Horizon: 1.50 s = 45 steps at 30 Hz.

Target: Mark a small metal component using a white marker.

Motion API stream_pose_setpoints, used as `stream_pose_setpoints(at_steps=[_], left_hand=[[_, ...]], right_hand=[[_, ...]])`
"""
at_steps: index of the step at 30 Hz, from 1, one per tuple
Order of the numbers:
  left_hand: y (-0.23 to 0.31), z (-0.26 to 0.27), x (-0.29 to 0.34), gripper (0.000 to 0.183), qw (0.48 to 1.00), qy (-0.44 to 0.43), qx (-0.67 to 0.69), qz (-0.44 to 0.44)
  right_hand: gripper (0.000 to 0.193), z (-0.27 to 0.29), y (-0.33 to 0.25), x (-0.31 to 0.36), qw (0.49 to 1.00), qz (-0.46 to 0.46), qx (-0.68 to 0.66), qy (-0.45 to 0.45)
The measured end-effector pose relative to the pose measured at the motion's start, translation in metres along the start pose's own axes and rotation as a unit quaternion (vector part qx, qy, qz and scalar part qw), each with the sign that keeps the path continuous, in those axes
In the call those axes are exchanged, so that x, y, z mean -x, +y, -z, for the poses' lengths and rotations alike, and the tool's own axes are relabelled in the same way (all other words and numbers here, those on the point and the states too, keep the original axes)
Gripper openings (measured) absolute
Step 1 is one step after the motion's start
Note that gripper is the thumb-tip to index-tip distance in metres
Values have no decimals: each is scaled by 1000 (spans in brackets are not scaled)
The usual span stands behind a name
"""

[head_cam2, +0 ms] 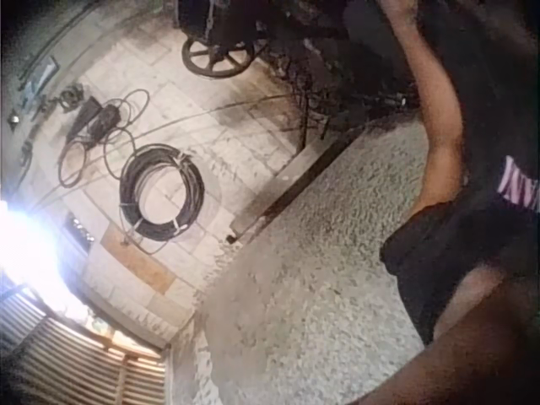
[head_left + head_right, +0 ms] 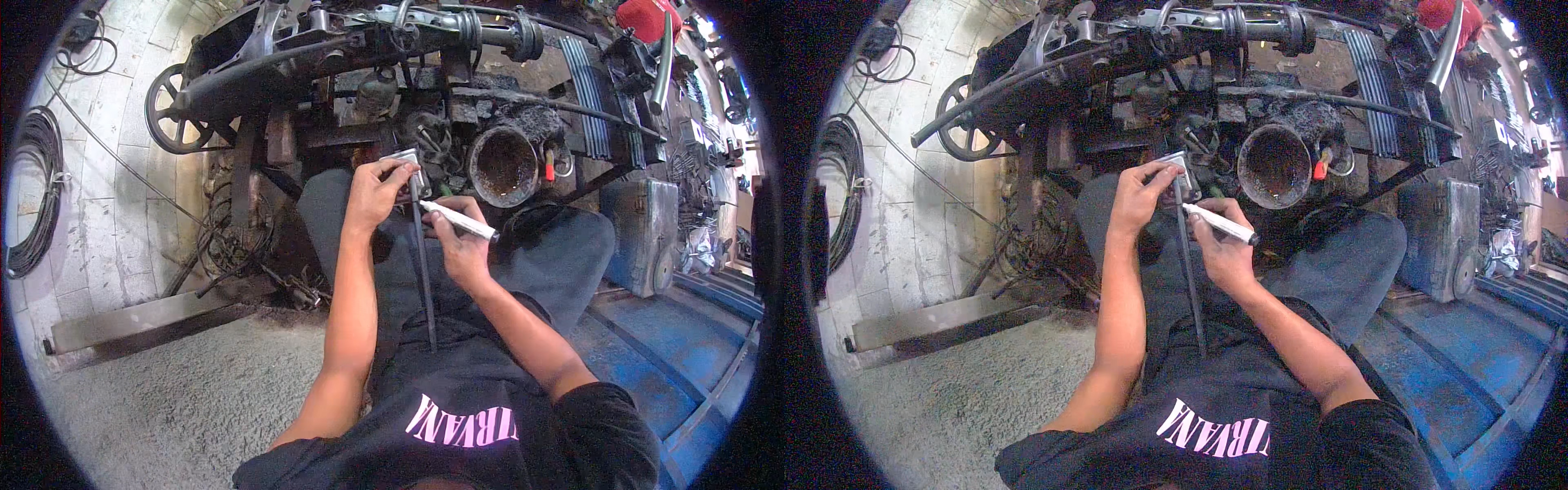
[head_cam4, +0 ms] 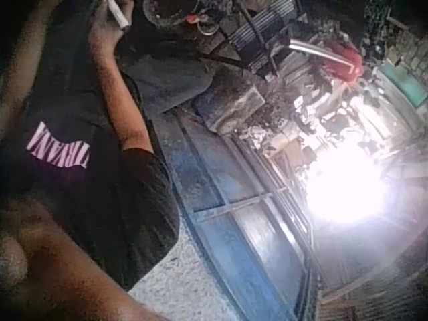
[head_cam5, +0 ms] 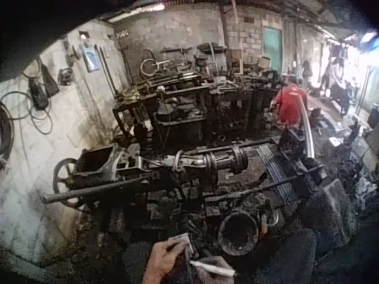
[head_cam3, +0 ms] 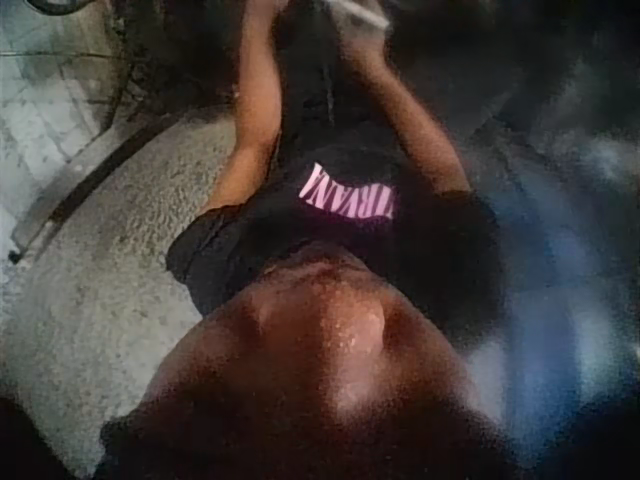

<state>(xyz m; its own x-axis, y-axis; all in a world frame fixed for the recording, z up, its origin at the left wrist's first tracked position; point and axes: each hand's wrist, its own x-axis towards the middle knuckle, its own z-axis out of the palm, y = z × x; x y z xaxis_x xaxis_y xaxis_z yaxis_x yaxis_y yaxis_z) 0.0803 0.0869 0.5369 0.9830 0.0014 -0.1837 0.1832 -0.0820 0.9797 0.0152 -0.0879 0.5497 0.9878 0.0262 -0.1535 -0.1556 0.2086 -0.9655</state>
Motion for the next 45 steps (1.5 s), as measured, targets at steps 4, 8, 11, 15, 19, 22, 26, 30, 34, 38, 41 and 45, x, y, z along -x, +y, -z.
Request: stream_pose_setpoints(at_steps=[4,8,11,15,19,22,26,30,34,38,41,45], left_hand=[[4,0,2,21,1000,-7,18,4],[6,0,4,22,999,-10,35,22],[6,0,2,22,1000,-8,29,-3],[1,1,1,23,1000,-5,15,-15],[9,-1,3,22,1000,2,12,-13],[14,1,5,23,1000,-4,15,-1],[10,4,5,24,999,-14,42,12],[11,4,5,24,997,-16,74,23],[11,4,6,24,1000,-11,16,24],[16,5,8,25,998,-12,49,31],[9,6,7,28,995,-8,86,43],[9,6,5,31,996,-13,82,37]], right_hand=[[18,2,0,0,998,-30,-60,-8],[18,4,-1,0,994,-59,-88,-5],[17,1,-2,1,994,-45,-101,1],[15,0,-2,1,999,-10,-47,-9],[15,1,1,0,999,-14,-41,-6],[15,0,-3,1,987,-80,-138,17],[14,-1,-3,1,988,-68,-140,12],[14,0,5,1,999,-5,-48,-11],[14,0,2,1,1000,10,3,-18],[14,-2,-1,2,998,-21,-59,-7],[14,-3,-7,2,989,-76,-128,14],[16,-3,-1,2,995,-39,-91,1]])
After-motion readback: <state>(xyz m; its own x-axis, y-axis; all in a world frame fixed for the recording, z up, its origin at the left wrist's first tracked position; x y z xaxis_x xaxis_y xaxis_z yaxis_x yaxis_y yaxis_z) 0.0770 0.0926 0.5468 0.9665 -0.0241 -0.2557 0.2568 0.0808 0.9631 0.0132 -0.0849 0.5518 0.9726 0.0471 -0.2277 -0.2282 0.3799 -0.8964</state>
